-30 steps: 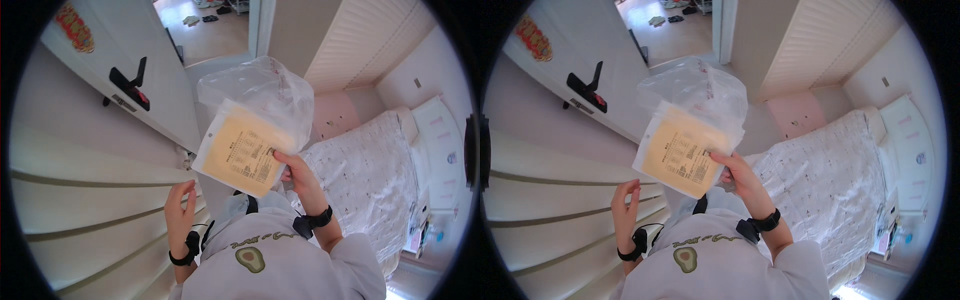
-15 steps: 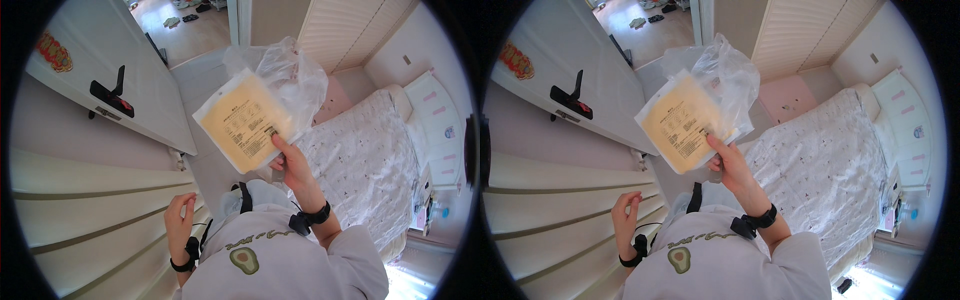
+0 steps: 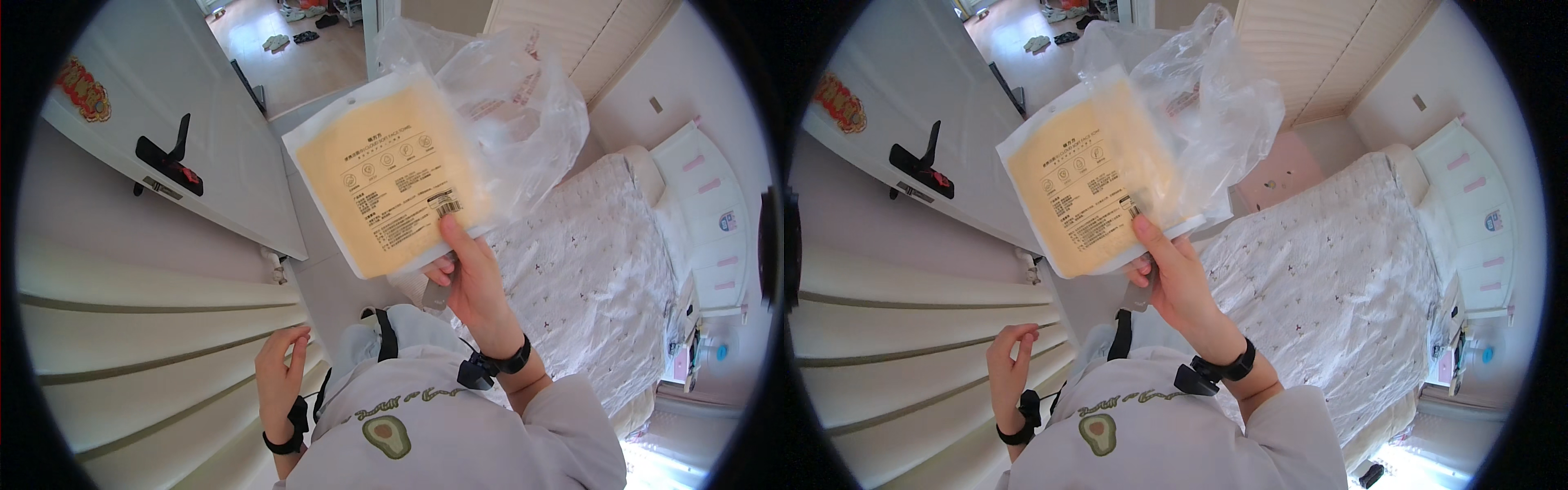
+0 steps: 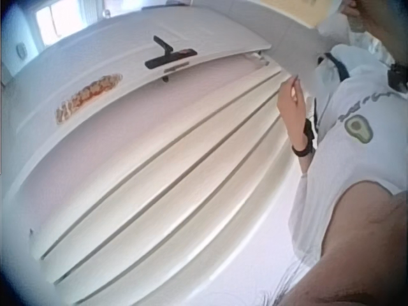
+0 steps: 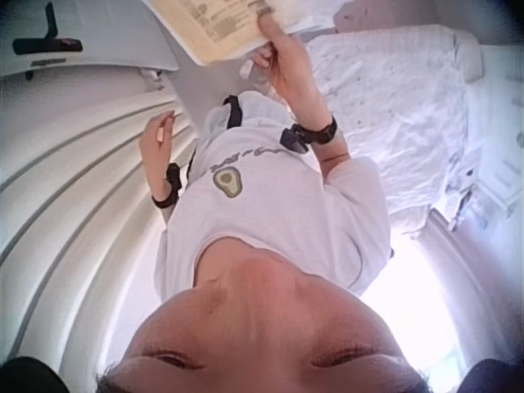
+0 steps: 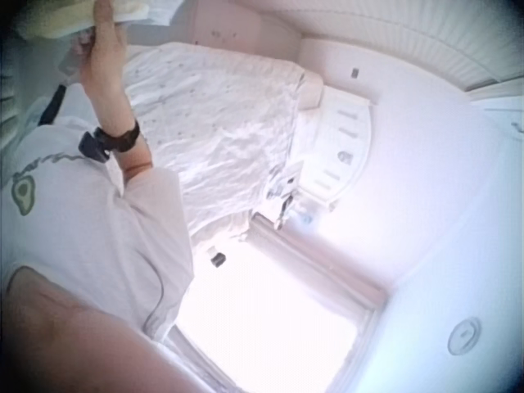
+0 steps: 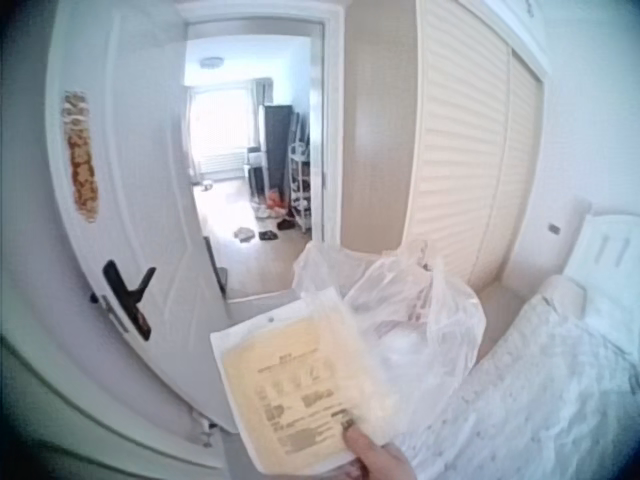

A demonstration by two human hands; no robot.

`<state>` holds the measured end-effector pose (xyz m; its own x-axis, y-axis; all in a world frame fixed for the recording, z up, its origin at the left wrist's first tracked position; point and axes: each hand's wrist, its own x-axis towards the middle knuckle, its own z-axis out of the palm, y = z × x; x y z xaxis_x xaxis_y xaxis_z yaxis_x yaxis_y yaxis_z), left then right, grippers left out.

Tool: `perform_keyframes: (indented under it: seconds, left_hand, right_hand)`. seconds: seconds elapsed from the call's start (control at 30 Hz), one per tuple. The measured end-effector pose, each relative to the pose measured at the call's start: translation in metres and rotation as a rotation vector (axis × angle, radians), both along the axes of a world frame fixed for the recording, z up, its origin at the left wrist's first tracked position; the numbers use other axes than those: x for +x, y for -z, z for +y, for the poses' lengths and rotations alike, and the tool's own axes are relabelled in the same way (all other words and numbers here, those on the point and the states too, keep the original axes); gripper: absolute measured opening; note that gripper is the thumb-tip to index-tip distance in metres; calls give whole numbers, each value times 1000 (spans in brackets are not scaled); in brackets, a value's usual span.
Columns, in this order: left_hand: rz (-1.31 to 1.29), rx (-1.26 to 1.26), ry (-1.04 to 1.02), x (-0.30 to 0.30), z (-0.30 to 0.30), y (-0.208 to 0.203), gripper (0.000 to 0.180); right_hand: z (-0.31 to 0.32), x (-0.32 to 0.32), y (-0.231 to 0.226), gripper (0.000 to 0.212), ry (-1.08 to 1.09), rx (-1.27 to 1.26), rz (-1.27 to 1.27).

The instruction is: The recorder picks up a package of face towels and some tissues, walks to a closet, and stores them inside.

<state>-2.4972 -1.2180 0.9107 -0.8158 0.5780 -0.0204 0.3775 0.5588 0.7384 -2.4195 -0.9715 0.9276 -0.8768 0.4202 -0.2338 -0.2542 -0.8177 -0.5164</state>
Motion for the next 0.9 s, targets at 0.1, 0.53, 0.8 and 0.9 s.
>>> perform_keyframes:
  seconds: [0.1,0.53,0.8,0.9]
  left_hand:
    - [18,-2,9,21,19,-7,11]
    - [-1,-39,-23,17,-9,16,12]
    - [124,-59,-309,-26,-73,21,15]
    - [409,-87,-586,-41,-122,31,17]
  right_hand:
    - [13,21,-4,20,20,9,5]
    - [12,25,3,19,96,18,65]
    - [7,23,3,22,132,41,72]
    - [5,22,5,23,133,55,88]
